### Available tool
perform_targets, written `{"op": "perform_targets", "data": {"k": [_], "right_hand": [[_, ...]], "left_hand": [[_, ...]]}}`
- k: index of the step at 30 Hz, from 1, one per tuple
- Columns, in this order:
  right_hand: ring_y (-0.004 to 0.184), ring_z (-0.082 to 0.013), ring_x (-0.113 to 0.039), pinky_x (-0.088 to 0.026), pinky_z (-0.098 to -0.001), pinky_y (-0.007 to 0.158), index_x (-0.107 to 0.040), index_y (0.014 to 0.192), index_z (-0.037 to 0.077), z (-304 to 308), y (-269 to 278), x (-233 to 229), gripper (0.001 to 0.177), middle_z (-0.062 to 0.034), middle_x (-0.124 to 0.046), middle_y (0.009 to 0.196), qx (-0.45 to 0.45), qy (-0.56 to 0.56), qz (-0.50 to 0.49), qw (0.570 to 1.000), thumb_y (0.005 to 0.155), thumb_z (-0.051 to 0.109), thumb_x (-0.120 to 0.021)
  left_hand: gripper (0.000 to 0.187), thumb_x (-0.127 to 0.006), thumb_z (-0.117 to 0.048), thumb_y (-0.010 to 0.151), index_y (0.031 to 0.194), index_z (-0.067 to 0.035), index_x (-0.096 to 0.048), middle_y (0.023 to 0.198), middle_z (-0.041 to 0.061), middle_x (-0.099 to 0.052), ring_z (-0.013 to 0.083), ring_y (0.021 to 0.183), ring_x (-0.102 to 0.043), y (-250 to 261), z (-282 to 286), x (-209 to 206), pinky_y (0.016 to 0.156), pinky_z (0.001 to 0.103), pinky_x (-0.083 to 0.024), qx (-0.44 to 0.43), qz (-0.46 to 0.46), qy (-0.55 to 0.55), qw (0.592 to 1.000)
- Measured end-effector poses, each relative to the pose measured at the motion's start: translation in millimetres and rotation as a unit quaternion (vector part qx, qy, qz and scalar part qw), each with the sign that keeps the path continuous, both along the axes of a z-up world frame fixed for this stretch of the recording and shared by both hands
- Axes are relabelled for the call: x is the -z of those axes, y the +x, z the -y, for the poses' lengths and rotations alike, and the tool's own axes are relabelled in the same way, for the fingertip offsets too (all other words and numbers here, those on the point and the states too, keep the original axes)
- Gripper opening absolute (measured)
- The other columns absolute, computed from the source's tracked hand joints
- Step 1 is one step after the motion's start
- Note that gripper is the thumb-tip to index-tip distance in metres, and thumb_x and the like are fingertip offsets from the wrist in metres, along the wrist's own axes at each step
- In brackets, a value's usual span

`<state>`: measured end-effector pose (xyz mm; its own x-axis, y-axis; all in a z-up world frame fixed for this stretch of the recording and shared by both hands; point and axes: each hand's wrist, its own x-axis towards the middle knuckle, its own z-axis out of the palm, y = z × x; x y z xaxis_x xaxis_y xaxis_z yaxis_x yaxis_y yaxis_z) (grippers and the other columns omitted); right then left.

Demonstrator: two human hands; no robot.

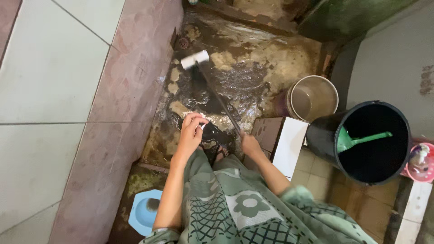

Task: The person scrubs the tiled floor of a bathroom using a squeegee-like brush, pours water from a bucket using a scoop, and rinses the area.

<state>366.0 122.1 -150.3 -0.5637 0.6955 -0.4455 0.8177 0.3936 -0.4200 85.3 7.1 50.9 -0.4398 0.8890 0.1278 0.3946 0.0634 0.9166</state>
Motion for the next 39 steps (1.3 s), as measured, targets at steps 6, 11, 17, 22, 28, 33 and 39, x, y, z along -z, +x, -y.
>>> {"op": "perform_targets", "data": {"k": [6, 11, 17, 22, 28, 33, 39], "right_hand": [[0.086, -0.0506, -0.068, -0.054, -0.0584, 0.076, -0.059, 0.127, 0.001, -60.7, -97.3, 45.0, 0.033, -0.0318, -0.069, 0.089, -0.023, -0.002, -0.045, 0.999, 0.100, 0.017, -0.047], [0.082, -0.0528, -0.066, -0.052, -0.0599, 0.074, -0.053, 0.130, -0.002, -17.8, -28.4, 19.5, 0.040, -0.0332, -0.068, 0.085, -0.034, -0.020, -0.047, 0.998, 0.095, 0.018, -0.053], [0.090, -0.0538, -0.066, -0.052, -0.0602, 0.084, -0.049, 0.142, 0.012, 54.3, 80.1, -49.1, 0.049, -0.0342, -0.068, 0.097, -0.004, -0.086, 0.065, 0.994, 0.095, 0.023, -0.051], [0.094, -0.0493, -0.069, -0.054, -0.0581, 0.085, -0.052, 0.142, 0.016, 50.3, 20.8, -20.4, 0.047, -0.0322, -0.070, 0.098, 0.023, -0.110, 0.069, 0.991, 0.095, 0.017, -0.047], [0.093, -0.0451, -0.071, -0.055, -0.0555, 0.084, -0.068, 0.116, 0.008, 5.9, -50.2, 7.9, 0.030, -0.0295, -0.072, 0.098, 0.032, -0.067, 0.020, 0.997, 0.092, 0.022, -0.055], [0.094, -0.0437, -0.073, -0.059, -0.0525, 0.085, -0.072, 0.111, 0.005, -22.5, -137.4, 30.9, 0.030, -0.0292, -0.073, 0.098, 0.071, -0.088, 0.027, 0.993, 0.096, 0.025, -0.054], [0.096, -0.0466, -0.069, -0.055, -0.0563, 0.085, -0.067, 0.117, 0.009, -12.4, -38.7, -7.2, 0.029, -0.0253, -0.072, 0.102, 0.010, -0.016, 0.009, 1.000, 0.095, 0.023, -0.055]], "left_hand": [[0.033, -0.053, 0.010, 0.087, 0.109, -0.010, -0.068, 0.125, 0.010, -0.057, 0.0283, 0.115, -0.058, 21.5, 21.5, 5.8, 0.087, 0.034, -0.050, -0.028, 0.014, -0.022, 0.999], [0.032, -0.052, 0.008, 0.088, 0.107, -0.011, -0.069, 0.125, 0.010, -0.057, 0.0263, 0.110, -0.059, 24.7, 39.3, -2.0, 0.081, 0.033, -0.050, -0.047, 0.033, -0.065, 0.996], [0.031, -0.054, 0.007, 0.088, 0.107, -0.011, -0.070, 0.125, 0.009, -0.058, 0.0264, 0.114, -0.058, 0.1, 35.9, -3.4, 0.087, 0.035, -0.049, -0.046, 0.028, -0.057, 0.997], [0.029, -0.053, 0.005, 0.091, 0.108, -0.012, -0.069, 0.126, 0.009, -0.057, 0.0273, 0.117, -0.058, -29.3, 27.0, -14.1, 0.088, 0.035, -0.049, -0.032, 0.053, -0.080, 0.995], [0.029, -0.054, 0.008, 0.092, 0.110, -0.010, -0.068, 0.129, 0.011, -0.057, 0.0294, 0.122, -0.057, -57.4, 32.9, -17.4, 0.100, 0.037, -0.048, -0.017, 0.000, -0.023, 1.000], [0.030, -0.053, 0.007, 0.091, 0.109, -0.011, -0.069, 0.127, 0.009, -0.058, 0.0281, 0.119, -0.057, -74.6, 37.4, -22.8, 0.087, 0.034, -0.051, -0.010, 0.016, -0.059, 0.998], [0.029, -0.054, 0.006, 0.092, 0.110, -0.010, -0.069, 0.126, 0.009, -0.057, 0.0268, 0.117, -0.056, -88.0, 40.5, -24.6, 0.087, 0.032, -0.050, -0.010, 0.002, -0.055, 0.998]]}}
